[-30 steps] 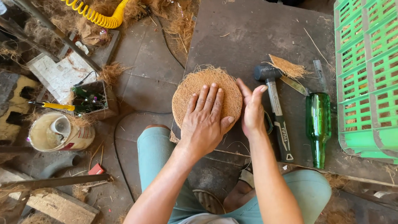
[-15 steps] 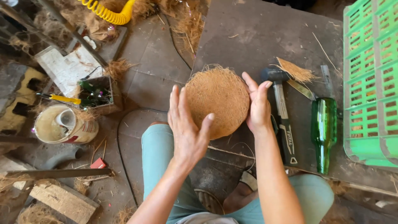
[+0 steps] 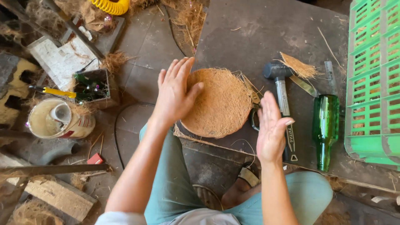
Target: The person sits on the floor and smooths a round coconut fiber disc, then moves to a white table to press and arrange loose coconut fibers onto the disc's surface. The person repeatedly picks up fibers and presses them into place to build up the disc's texture.
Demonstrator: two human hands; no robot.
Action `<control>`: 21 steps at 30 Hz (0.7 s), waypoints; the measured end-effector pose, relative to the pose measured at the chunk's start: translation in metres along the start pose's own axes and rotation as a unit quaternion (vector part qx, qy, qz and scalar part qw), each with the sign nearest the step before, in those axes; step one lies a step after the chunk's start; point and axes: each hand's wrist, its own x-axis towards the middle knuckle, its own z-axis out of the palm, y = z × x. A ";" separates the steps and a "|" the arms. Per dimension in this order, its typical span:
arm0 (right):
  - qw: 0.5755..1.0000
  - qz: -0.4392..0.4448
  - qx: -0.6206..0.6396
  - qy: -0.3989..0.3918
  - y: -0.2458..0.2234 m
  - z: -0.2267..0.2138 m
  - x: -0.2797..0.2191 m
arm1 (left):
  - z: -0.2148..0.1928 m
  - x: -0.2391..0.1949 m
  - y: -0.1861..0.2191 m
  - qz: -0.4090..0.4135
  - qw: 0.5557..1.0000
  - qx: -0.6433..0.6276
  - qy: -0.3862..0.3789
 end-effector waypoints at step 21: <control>0.999 0.020 -0.015 -0.042 0.010 0.044 0.025 | 0.021 -0.038 0.072 0.029 0.972 0.181 -0.145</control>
